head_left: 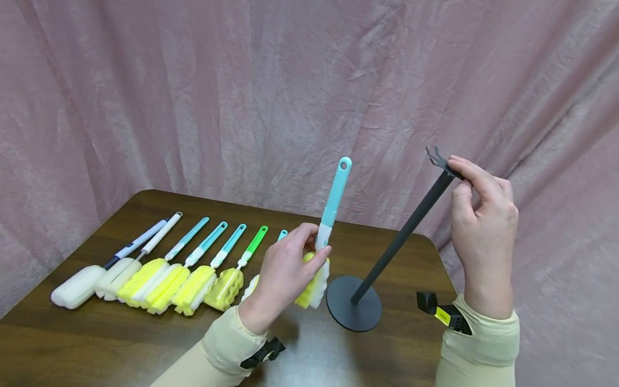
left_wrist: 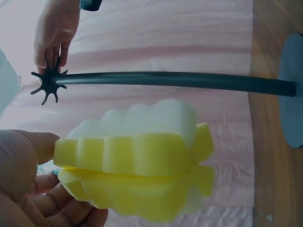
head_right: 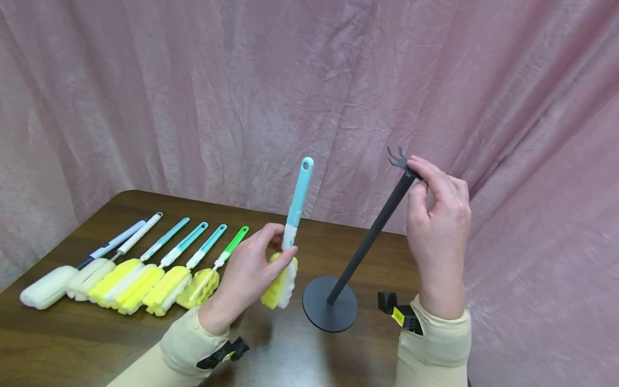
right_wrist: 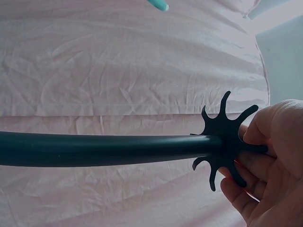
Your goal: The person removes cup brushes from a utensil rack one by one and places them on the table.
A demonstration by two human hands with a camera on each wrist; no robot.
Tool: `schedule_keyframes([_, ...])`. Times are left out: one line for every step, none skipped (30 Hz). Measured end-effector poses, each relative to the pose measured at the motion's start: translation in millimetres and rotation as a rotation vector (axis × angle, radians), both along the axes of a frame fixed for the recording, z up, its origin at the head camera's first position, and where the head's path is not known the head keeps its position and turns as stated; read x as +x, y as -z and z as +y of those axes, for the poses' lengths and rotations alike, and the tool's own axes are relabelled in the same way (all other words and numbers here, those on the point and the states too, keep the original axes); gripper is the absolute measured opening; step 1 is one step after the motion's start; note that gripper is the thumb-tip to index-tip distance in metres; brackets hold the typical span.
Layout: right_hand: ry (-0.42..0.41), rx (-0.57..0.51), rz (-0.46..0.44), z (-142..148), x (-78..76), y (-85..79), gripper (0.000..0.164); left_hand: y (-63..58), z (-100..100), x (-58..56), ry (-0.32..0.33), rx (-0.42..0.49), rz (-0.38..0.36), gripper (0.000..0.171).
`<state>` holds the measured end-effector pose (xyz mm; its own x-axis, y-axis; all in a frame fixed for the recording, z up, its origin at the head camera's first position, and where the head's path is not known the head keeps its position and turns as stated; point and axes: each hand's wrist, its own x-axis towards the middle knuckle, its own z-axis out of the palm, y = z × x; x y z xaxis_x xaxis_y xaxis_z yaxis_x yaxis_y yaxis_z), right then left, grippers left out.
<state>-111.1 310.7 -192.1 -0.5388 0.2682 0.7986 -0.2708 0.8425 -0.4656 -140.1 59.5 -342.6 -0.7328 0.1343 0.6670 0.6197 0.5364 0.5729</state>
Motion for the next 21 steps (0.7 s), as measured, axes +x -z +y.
schedule_keyframes([-0.001, 0.001, 0.000, -0.2, 0.0, -0.1, 0.039, 0.5, -0.6, -0.1, -0.003, -0.001, -0.004, 0.027])
schedule_keyframes([-0.002, 0.001, -0.001, -0.3, 0.0, -0.2, 0.039, 0.9, -1.3, -0.3, -0.004, -0.001, -0.007, 0.027])
schedule_keyframes([-0.002, 0.001, -0.001, -0.3, -0.1, -0.1, 0.039, 1.3, -1.9, -0.3, -0.005, 0.001, -0.009, 0.027])
schedule_keyframes([-0.002, 0.002, -0.001, -0.3, -0.2, 0.1, 0.039, 1.8, -2.6, -0.5, -0.006, -0.001, -0.012, 0.027])
schedule_keyframes([-0.004, 0.002, 0.001, -0.2, -0.4, 0.2, 0.039, 2.3, -3.3, -0.7, -0.007, -0.003, -0.016, 0.027])
schedule_keyframes([-0.005, 0.002, 0.003, 0.0, -0.6, 0.3, 0.039, 3.1, -3.9, -1.0, -0.008, -0.004, -0.020, 0.026])
schedule_keyframes([-0.006, 0.002, 0.005, 0.1, -0.8, 0.5, 0.039, 4.0, -4.4, -1.4, -0.009, -0.006, -0.024, 0.027])
schedule_keyframes([-0.007, 0.002, 0.008, 0.3, -1.2, 0.6, 0.039, 4.9, -5.0, -1.8, -0.010, -0.008, -0.028, 0.027])
schedule_keyframes([-0.009, 0.002, 0.011, 0.5, -1.5, 0.8, 0.039, 5.8, -5.6, -2.2, -0.010, -0.009, -0.032, 0.027])
schedule_keyframes([-0.011, 0.001, 0.013, 0.7, -1.8, 0.8, 0.039, 6.9, -6.0, -2.9, -0.012, -0.013, -0.038, 0.026])
schedule_keyframes([-0.013, 0.001, 0.014, 0.8, -2.0, 0.9, 0.039, 7.9, -6.5, -3.6, -0.015, -0.017, -0.042, 0.027])
schedule_keyframes([-0.013, 0.001, 0.015, 1.0, -2.3, 1.0, 0.039, 8.8, -6.9, -4.3, -0.018, -0.022, -0.047, 0.027])
schedule_keyframes([-0.014, 0.001, 0.016, 1.2, -2.4, 1.0, 0.039, 9.7, -7.3, -4.9, -0.021, -0.027, -0.052, 0.027])
schedule_keyframes([-0.014, 0.001, 0.017, 1.4, -2.6, 1.0, 0.039, 10.5, -7.7, -5.5, -0.023, -0.032, -0.056, 0.027])
schedule_keyframes([-0.014, 0.002, 0.018, 1.6, -2.6, 1.0, 0.039, 11.3, -8.0, -6.1, -0.025, -0.036, -0.061, 0.027])
schedule_keyframes([-0.015, 0.003, 0.021, 1.7, -2.6, 1.0, 0.039, 12.1, -8.4, -6.8, -0.028, -0.041, -0.065, 0.027])
schedule_keyframes([-0.015, 0.004, 0.022, 1.8, -2.5, 0.9, 0.039, 12.7, -8.7, -7.3, -0.029, -0.045, -0.070, 0.027])
schedule_keyframes([-0.015, 0.004, 0.023, 1.7, -2.5, 0.9, 0.039, 13.5, -9.1, -7.7, -0.030, -0.048, -0.074, 0.027])
schedule_keyframes([-0.016, 0.004, 0.024, 1.7, -2.4, 0.7, 0.039, 14.3, -9.3, -8.3, -0.030, -0.052, -0.079, 0.027])
schedule_keyframes([-0.016, 0.005, 0.025, 1.6, -2.3, 0.6, 0.039, 15.1, -9.6, -8.8, -0.030, -0.056, -0.083, 0.027])
schedule_keyframes([-0.017, 0.005, 0.026, 1.5, -2.1, 0.4, 0.039, 15.9, -9.9, -9.3, -0.030, -0.062, -0.090, 0.027])
